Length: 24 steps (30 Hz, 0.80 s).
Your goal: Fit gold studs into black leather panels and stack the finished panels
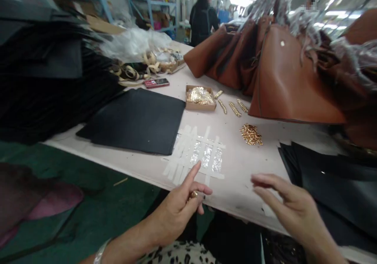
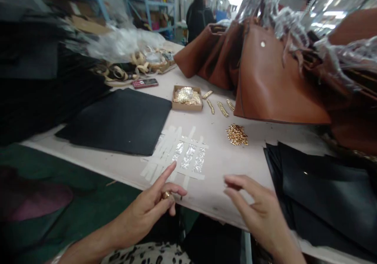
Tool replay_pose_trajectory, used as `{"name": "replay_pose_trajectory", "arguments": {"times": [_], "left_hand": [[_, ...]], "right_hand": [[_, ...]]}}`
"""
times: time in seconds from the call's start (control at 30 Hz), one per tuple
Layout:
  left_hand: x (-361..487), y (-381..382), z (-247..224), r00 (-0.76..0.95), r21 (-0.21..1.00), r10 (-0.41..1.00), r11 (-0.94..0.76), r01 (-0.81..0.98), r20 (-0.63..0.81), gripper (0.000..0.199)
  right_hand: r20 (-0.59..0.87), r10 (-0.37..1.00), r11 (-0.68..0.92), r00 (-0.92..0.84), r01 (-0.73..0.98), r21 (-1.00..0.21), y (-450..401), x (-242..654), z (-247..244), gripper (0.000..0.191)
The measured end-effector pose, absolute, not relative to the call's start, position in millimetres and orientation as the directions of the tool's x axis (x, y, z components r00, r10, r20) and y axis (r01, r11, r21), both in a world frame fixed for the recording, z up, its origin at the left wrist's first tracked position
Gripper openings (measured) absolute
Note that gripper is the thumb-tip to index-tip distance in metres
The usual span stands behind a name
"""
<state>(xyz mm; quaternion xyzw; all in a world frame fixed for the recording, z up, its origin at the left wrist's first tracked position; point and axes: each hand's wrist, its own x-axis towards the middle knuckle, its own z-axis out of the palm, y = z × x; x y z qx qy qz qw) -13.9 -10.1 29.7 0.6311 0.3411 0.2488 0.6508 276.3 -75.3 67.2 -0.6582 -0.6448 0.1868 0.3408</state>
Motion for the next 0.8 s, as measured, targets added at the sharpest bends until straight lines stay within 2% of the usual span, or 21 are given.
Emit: {"name": "replay_pose_trajectory", "arguments": {"times": [0.07, 0.13, 0.2, 0.3, 0.4, 0.53, 0.67, 0.8], "left_hand": [[-19, -8, 27, 0.635, 0.991, 0.769, -0.007, 0.135, -0.081, 0.067], [-26, -7, 24, 0.621, 0.977, 0.784, -0.138, 0.161, 0.008, 0.071], [-32, -5, 21, 0.595, 0.947, 0.796, -0.267, 0.18, 0.111, 0.076], [-41, -4, 15, 0.533, 0.89, 0.813, -0.399, 0.219, 0.233, 0.078], [-48, -4, 5, 0.453, 0.798, 0.814, -0.523, 0.3, 0.363, 0.07], [-55, -1, -6, 0.385, 0.657, 0.755, -0.654, 0.375, 0.531, 0.063], [-66, 9, -3, 0.348, 0.597, 0.727, -0.686, 0.417, 0.592, 0.064], [-79, 18, 1, 0.348, 0.578, 0.744, -0.664, 0.474, 0.57, 0.072]], "right_hand": [[0.139, 0.981, 0.195, -0.139, 0.607, -0.771, -58, 216, 69, 0.021], [0.079, 0.97, 0.187, -0.23, 0.499, -0.846, -44, 171, 70, 0.021], [0.042, 0.976, 0.135, -0.214, 0.444, -0.886, -34, 141, 68, 0.02], [0.073, 0.983, 0.144, -0.166, 0.471, -0.87, -23, 117, 61, 0.018], [0.116, 0.978, 0.193, -0.173, 0.538, -0.821, -14, 107, 54, 0.018], [0.104, 0.971, 0.208, -0.213, 0.554, -0.806, -1, 98, 47, 0.025], [0.073, 0.982, 0.151, -0.176, 0.487, -0.86, 12, 85, 39, 0.027], [0.037, 0.984, 0.113, -0.173, 0.453, -0.884, 21, 72, 34, 0.032]]}}
